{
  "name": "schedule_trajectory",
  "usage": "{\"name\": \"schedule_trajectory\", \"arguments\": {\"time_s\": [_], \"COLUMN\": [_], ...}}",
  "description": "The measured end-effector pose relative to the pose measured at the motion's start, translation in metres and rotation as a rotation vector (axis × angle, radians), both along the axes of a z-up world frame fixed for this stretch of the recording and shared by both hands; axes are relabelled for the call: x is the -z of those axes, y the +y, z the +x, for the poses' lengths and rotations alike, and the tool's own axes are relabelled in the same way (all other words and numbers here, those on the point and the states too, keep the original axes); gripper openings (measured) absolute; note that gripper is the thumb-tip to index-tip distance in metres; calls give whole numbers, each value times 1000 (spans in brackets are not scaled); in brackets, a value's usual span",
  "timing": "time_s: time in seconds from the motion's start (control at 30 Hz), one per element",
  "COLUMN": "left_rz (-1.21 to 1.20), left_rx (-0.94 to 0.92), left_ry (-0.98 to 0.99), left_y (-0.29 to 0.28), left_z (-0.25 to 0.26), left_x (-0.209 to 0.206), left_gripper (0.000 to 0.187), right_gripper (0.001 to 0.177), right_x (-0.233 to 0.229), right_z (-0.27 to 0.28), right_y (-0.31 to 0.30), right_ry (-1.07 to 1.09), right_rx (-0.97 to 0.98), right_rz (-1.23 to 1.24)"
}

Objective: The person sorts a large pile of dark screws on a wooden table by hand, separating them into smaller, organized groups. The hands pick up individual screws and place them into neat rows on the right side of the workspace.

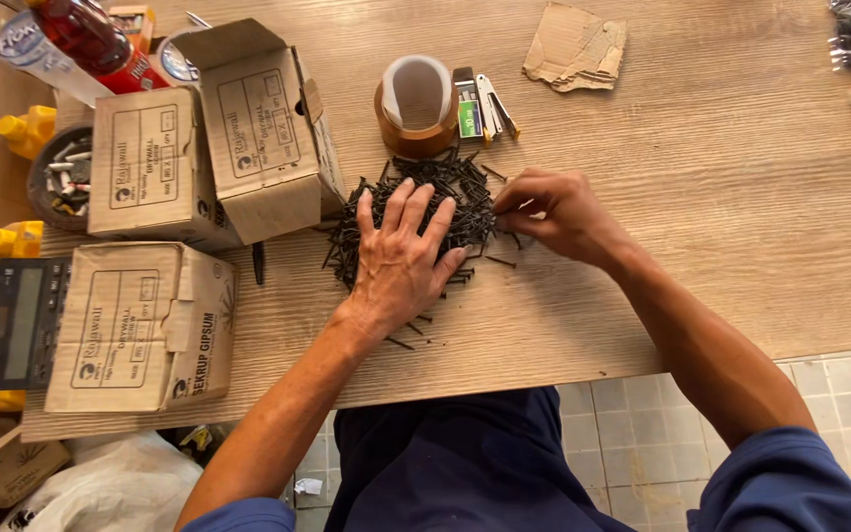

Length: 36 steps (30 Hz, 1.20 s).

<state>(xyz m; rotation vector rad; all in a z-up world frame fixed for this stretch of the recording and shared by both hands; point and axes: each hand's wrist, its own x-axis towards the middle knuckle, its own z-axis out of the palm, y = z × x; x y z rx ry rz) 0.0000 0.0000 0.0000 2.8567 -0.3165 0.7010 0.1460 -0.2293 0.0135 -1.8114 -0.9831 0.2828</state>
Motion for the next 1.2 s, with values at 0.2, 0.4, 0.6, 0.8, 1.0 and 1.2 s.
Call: {"name": "schedule_trajectory", "arguments": {"time_s": [0.2, 0.4, 0.6, 0.8, 1.0, 1.2], "left_rz": [-33, -24, -2, 63, 91, 65], "left_rx": [101, 114, 123, 149, 337, 316], "left_ry": [77, 71, 101, 78, 147, 57], "left_y": [-16, -42, -39, -36, -56, -48], "left_z": [27, 59, 52, 44, 33, 33], "left_x": [-7, 14, 5, -5, -15, -4], "left_gripper": [62, 64, 42, 23, 50, 30], "right_gripper": [20, 24, 17, 13, 17, 16], "right_x": [19, 31, -4, -6, -18, -5], "right_z": [14, 13, 9, 16, 14, 19], "right_y": [-26, -22, -24, -39, -45, -53], "right_ry": [400, 476, 250, -182, -288, -318], "right_rx": [95, 97, 172, 190, 86, 157], "right_rz": [131, 203, -41, -261, -329, -441]}}
